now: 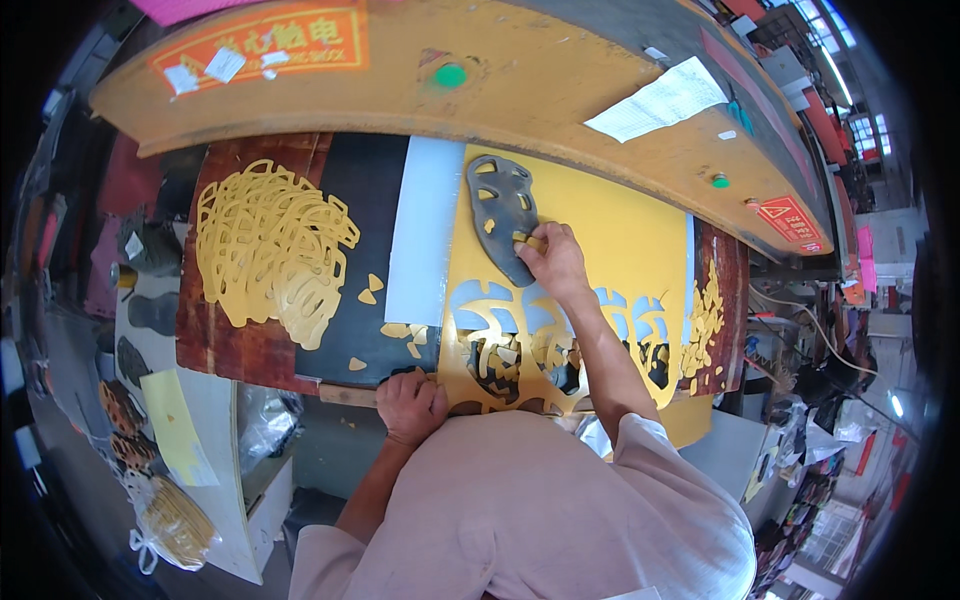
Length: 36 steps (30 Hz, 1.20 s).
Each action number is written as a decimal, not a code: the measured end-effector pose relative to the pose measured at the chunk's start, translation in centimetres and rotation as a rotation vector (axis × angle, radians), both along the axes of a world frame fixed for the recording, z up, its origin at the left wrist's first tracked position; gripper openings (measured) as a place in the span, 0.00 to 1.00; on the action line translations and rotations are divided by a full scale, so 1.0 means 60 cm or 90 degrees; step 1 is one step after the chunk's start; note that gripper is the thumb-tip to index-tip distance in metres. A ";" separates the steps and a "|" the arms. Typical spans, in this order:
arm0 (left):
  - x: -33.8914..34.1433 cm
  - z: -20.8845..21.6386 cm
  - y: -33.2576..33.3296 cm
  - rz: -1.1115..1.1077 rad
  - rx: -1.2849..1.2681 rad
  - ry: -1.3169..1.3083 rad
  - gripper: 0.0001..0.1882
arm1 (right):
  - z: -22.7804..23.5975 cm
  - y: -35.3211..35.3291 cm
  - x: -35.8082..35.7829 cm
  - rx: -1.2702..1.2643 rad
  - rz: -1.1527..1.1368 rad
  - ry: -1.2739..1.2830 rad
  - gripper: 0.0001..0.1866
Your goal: The person repeatedly uses a handheld scraper to lift and remove yellow cutout pieces from a larger sheet on a workbench. The removed pieces are placed into a pile on the left side of the table. The person continues this process across the sheet, clearing the cutouts and leaving behind the negative space.
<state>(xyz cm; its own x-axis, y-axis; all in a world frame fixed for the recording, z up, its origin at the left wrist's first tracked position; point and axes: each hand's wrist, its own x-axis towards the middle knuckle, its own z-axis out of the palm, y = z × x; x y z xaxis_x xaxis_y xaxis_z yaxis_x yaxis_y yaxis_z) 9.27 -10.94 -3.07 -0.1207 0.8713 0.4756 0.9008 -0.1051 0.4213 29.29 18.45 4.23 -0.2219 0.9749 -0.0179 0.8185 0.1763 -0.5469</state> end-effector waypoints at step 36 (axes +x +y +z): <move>-0.063 -0.011 0.040 0.036 -0.031 0.056 0.10 | 0.034 -0.203 0.346 0.013 -0.157 0.441 0.27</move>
